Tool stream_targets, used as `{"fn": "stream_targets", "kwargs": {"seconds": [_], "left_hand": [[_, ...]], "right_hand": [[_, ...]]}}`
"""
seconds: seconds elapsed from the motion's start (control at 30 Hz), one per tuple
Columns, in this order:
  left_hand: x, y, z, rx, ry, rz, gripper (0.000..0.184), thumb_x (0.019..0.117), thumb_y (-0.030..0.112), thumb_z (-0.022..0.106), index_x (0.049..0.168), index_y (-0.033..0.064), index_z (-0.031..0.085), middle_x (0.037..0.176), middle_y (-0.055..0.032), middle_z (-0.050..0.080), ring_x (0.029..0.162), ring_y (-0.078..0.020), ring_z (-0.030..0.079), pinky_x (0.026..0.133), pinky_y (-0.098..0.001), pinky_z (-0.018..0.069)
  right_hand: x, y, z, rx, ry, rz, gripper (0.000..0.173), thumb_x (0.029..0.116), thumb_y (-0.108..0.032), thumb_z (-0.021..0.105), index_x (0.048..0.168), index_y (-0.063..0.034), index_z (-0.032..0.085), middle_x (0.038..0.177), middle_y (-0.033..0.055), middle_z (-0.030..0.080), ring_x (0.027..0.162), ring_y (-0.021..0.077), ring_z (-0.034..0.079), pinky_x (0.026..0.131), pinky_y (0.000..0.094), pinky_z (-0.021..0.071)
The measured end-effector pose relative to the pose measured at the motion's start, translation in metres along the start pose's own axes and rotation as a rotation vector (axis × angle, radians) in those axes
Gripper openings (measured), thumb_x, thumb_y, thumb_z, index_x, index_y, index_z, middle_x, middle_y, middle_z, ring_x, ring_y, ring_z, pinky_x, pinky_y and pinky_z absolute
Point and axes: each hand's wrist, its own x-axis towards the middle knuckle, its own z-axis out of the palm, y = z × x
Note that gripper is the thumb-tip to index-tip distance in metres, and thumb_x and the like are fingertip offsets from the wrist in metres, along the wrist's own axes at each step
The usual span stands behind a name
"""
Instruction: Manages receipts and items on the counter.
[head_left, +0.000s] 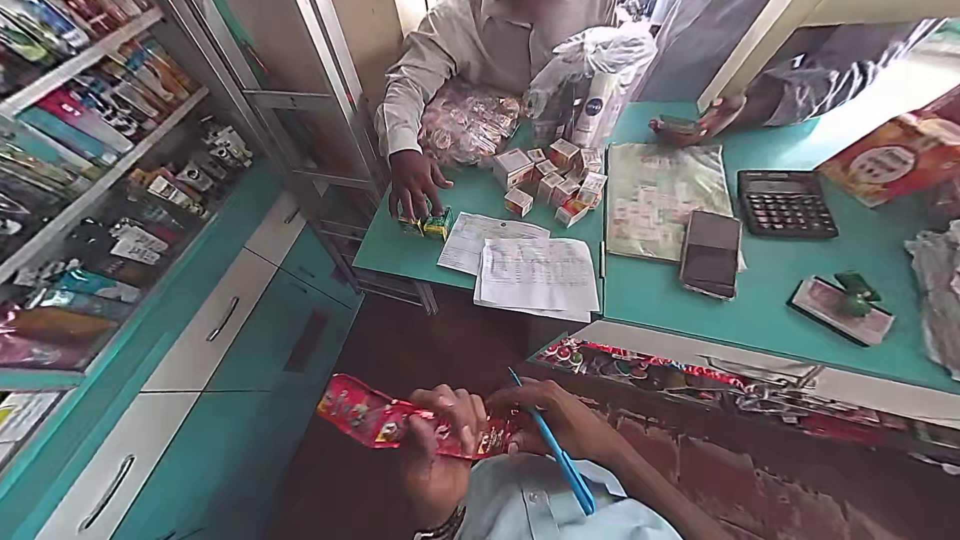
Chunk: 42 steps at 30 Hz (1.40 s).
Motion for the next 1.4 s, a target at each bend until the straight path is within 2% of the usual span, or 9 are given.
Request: {"fn": "stream_targets", "kwargs": {"seconds": [0.1,0.23,0.37,0.53,0.7,0.83,0.97,1.2,1.4], "left_hand": [[0.017,0.013,-0.002,-0.039,0.085,0.014,0.035,0.1019,0.043,0.057,0.107,0.0126,0.074,0.079,-0.0029,0.07,0.066,-0.0136,0.066,0.067,-0.0298,0.0558],[0.038,0.026,-0.009,0.025,0.157,0.054,0.033,0.1013,0.041,0.058,0.105,0.0118,0.074,0.077,-0.0029,0.069,0.064,-0.0145,0.065,0.064,-0.0302,0.0558],[0.061,0.044,-0.033,0.326,0.098,0.071,0.025,0.1027,0.036,0.058,0.107,0.0168,0.074,0.077,0.0011,0.068,0.065,-0.01,0.062,0.066,-0.0264,0.0524],[0.094,0.05,-0.074,1.041,-0.311,-0.163,0.03,0.1008,0.036,0.064,0.13,0.0275,0.066,0.092,0.0105,0.072,0.076,-0.0003,0.067,0.072,-0.0176,0.0585],[0.112,0.014,-0.113,1.427,-0.853,-0.187,0.025,0.098,0.031,0.057,0.105,0.0169,0.076,0.088,0.0017,0.074,0.082,-0.0116,0.068,0.075,-0.0308,0.0565],[0.121,0.0,-0.121,1.434,-1.043,-0.177,0.027,0.0888,0.024,0.061,0.109,0.0158,0.076,0.088,-0.0001,0.074,0.078,-0.0186,0.068,0.07,-0.0376,0.0552],[0.132,-0.014,-0.122,1.392,-1.14,-0.235,0.051,0.0886,0.015,0.064,0.139,0.0211,0.064,0.088,-0.0028,0.073,0.076,-0.0228,0.068,0.072,-0.042,0.0564],[0.147,-0.028,-0.113,1.411,-1.331,-0.189,0.046,0.082,0.006,0.067,0.126,0.0177,0.071,0.148,-0.0063,0.058,0.088,-0.026,0.071,0.069,-0.0429,0.0585],[0.152,-0.043,-0.092,1.549,-1.377,-0.227,0.066,0.0882,0.004,0.062,0.151,0.021,0.052,0.154,-0.0043,0.054,0.072,-0.0263,0.07,0.058,-0.0432,0.0545]], "right_hand": [[0.023,0.024,-0.014,-0.001,-0.107,-0.016,0.048,0.0895,-0.045,0.077,0.122,-0.0098,0.072,0.111,0.0072,0.075,0.105,0.0148,0.068,0.096,0.0343,0.0536],[0.055,0.037,-0.024,0.007,-0.133,-0.124,0.035,0.09,-0.04,0.076,0.087,-0.0051,0.073,0.073,0.0064,0.064,0.076,0.0163,0.059,0.075,0.032,0.0463],[0.067,0.024,-0.041,-0.154,-0.06,-0.067,0.034,0.0944,-0.042,0.071,0.108,-0.0104,0.077,0.098,0.007,0.076,0.094,0.0221,0.069,0.092,0.0411,0.0513],[0.041,0.009,-0.072,0.133,0.409,-0.061,0.044,0.1073,-0.046,0.048,0.108,-0.0099,0.073,0.103,0.0019,0.076,0.098,0.0113,0.072,0.089,0.0323,0.0599],[0.016,0.003,-0.093,0.242,0.931,-0.002,0.055,0.1039,-0.063,0.036,0.109,-0.0226,0.073,0.082,-0.0036,0.075,0.07,0.009,0.071,0.064,0.0267,0.0607],[0.022,-0.011,-0.081,0.281,1.041,-0.024,0.07,0.0996,-0.072,0.028,0.106,-0.0231,0.077,0.084,-0.0037,0.076,0.071,0.0074,0.07,0.066,0.025,0.0582],[0.032,-0.006,-0.06,0.139,1.142,-0.011,0.043,0.106,-0.045,0.048,0.098,-0.0176,0.079,0.088,-0.0056,0.075,0.073,0.0037,0.068,0.067,0.0216,0.0577],[0.047,0.001,-0.037,0.079,1.174,0.021,0.021,0.1036,-0.022,0.059,0.11,-0.009,0.075,0.09,-0.0006,0.075,0.074,0.0071,0.069,0.069,0.0249,0.0604],[0.043,-0.002,-0.033,0.056,1.237,0.08,0.02,0.103,-0.019,0.059,0.106,-0.007,0.075,0.091,0.0003,0.074,0.075,0.008,0.069,0.068,0.0253,0.0599]]}}
